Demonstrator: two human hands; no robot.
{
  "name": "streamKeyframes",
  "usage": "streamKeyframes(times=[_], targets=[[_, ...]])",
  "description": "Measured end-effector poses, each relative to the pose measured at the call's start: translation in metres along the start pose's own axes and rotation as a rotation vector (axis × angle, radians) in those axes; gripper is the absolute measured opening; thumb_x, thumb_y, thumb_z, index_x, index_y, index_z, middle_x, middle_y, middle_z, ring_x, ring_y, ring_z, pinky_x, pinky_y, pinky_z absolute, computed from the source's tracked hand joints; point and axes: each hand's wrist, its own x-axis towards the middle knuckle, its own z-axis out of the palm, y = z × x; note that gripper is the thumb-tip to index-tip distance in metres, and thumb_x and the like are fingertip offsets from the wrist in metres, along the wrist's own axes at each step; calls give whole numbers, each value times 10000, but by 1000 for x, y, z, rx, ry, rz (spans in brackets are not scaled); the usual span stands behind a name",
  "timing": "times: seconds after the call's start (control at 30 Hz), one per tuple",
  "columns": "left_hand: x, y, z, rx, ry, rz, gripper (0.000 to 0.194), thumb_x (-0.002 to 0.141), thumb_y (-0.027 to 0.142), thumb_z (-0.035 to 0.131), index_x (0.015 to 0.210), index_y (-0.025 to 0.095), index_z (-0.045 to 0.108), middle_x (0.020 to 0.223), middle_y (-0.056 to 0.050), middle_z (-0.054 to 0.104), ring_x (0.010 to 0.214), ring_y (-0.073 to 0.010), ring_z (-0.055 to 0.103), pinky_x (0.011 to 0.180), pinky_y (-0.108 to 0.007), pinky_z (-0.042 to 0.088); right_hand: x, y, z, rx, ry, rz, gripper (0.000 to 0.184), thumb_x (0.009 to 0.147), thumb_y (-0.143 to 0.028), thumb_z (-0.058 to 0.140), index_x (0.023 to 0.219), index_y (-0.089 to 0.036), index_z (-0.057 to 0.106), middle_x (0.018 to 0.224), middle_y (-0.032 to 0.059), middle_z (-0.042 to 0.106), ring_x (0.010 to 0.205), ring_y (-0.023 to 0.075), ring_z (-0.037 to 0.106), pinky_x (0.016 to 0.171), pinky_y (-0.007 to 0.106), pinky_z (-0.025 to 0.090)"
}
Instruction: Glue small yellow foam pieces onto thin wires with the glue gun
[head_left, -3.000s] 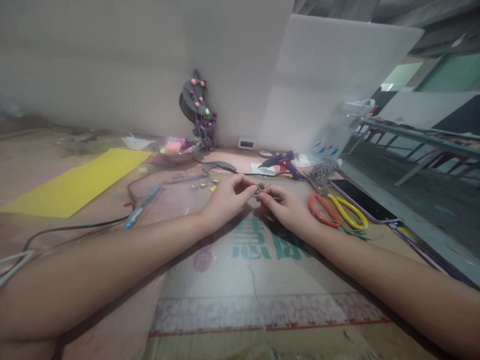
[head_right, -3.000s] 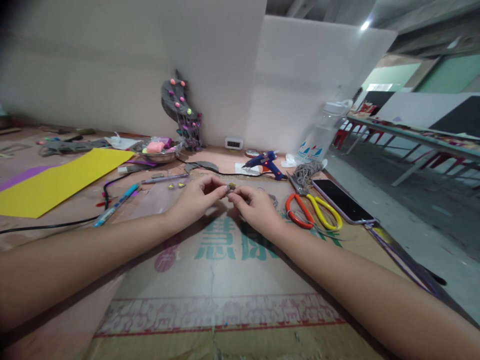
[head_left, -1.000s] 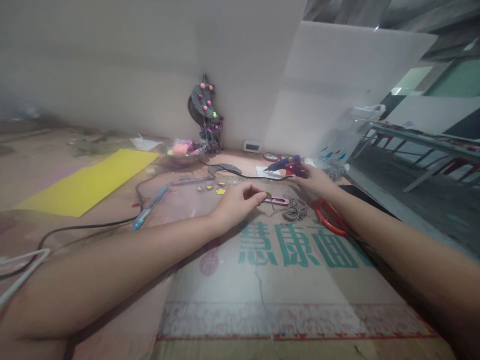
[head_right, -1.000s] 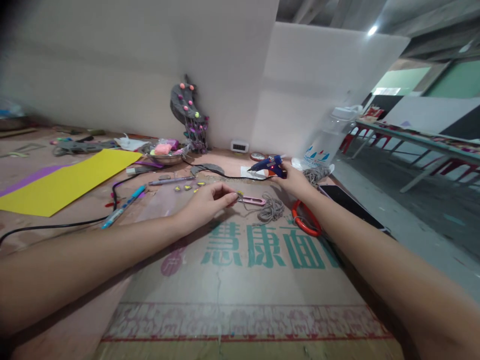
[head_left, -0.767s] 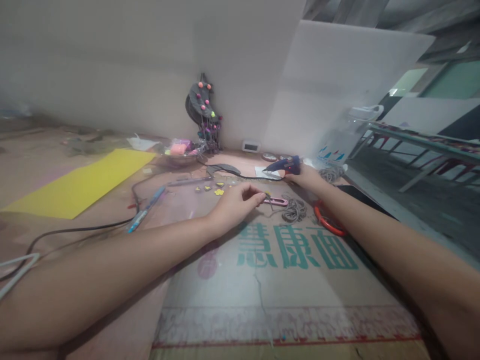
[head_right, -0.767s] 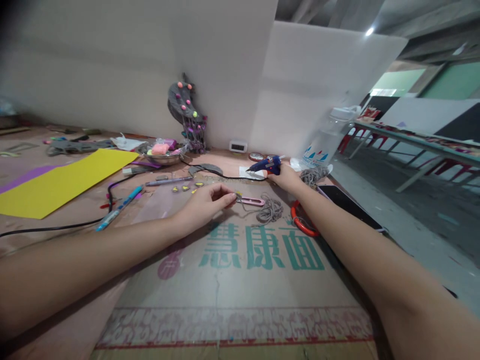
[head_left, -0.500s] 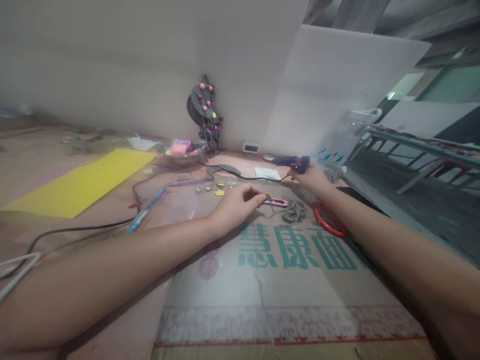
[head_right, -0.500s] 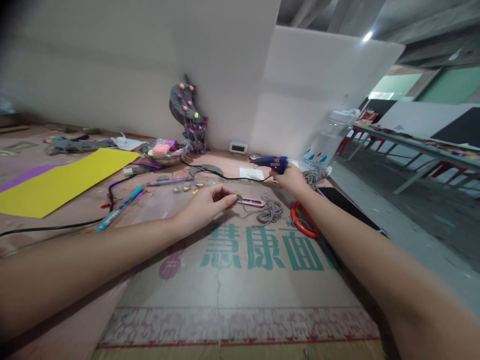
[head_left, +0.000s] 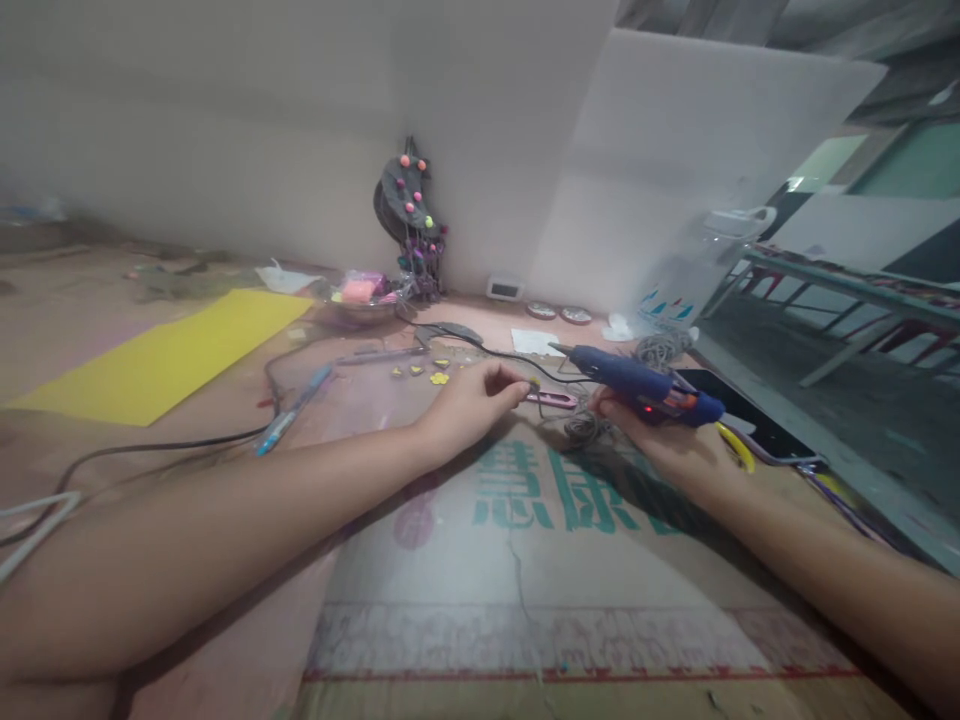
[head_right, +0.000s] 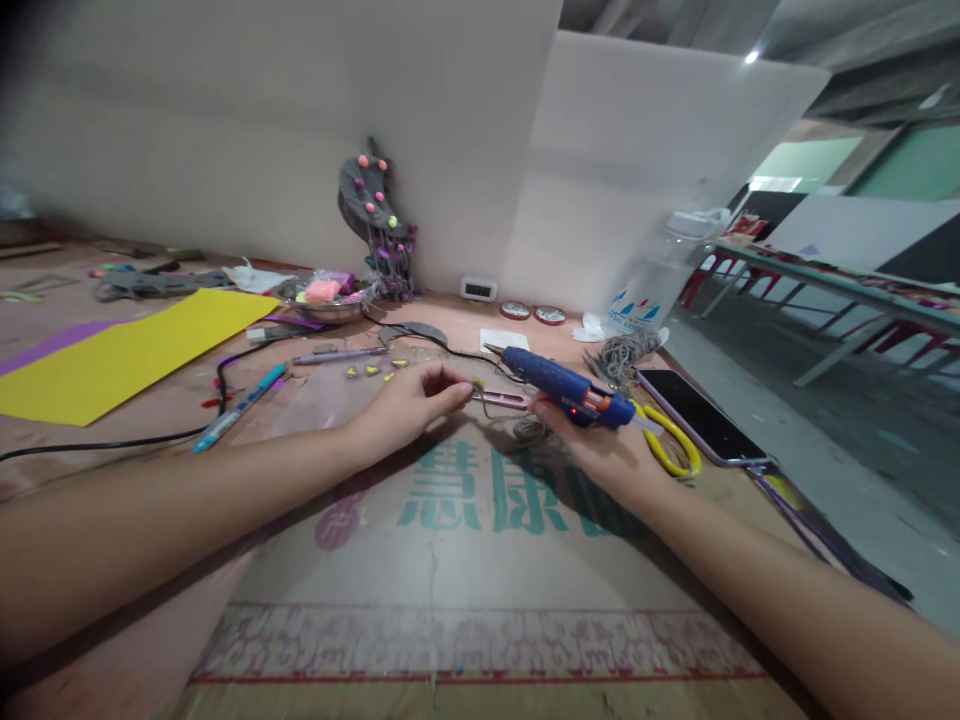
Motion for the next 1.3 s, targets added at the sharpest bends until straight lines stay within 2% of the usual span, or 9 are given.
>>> streamKeyframes(times=[0.13,0.37,0.43,0.53,0.7,0.87,1.3], targets=[[-1,2,-1,51,17,-17,120,825,263,625,818,144,639,834,-32,691,767,-147,618,750,-271,472,-6,4,5,30,14,-33,285,796,-542,619,814,-260,655,831,56,722,810,264,692,787,409,564],[-1,2,0,99,32,-9,137,818,285,624,820,149,637,838,-36,691,777,-156,620,743,-277,470,-5,11,11,80,-79,-77,257,818,-506,598,844,-266,685,884,47,732,875,254,695,777,378,562],[-1,2,0,99,37,-12,132,816,281,620,815,149,634,838,-37,688,780,-156,619,745,-278,469,-4,13,14,46,-94,-53,241,824,-485,585,803,-262,675,834,35,727,813,239,695,747,372,562],[-2,3,0,99,39,-4,133,817,282,612,810,151,629,841,-35,685,780,-155,617,746,-277,469,-4,13,15,-64,-46,-3,219,794,-470,610,789,-257,662,758,19,709,704,225,676,676,362,548],[-2,1,0,100,44,27,122,821,275,598,800,156,617,841,-26,683,779,-149,615,747,-269,471,-6,8,12,-129,-30,4,231,761,-481,629,795,-254,663,732,13,696,663,221,655,594,335,515],[-3,0,0,125,50,44,123,827,279,591,804,161,617,838,-21,681,774,-145,611,747,-264,474,-7,5,11,-112,-21,9,233,738,-466,653,762,-235,667,670,9,672,608,201,628,573,317,494],[-3,-3,-1,175,52,151,107,837,266,569,810,172,610,811,-11,667,768,-145,609,732,-260,475,-7,2,11,-113,-4,0,207,731,-444,669,781,-245,689,667,4,683,608,205,638,574,312,511]])
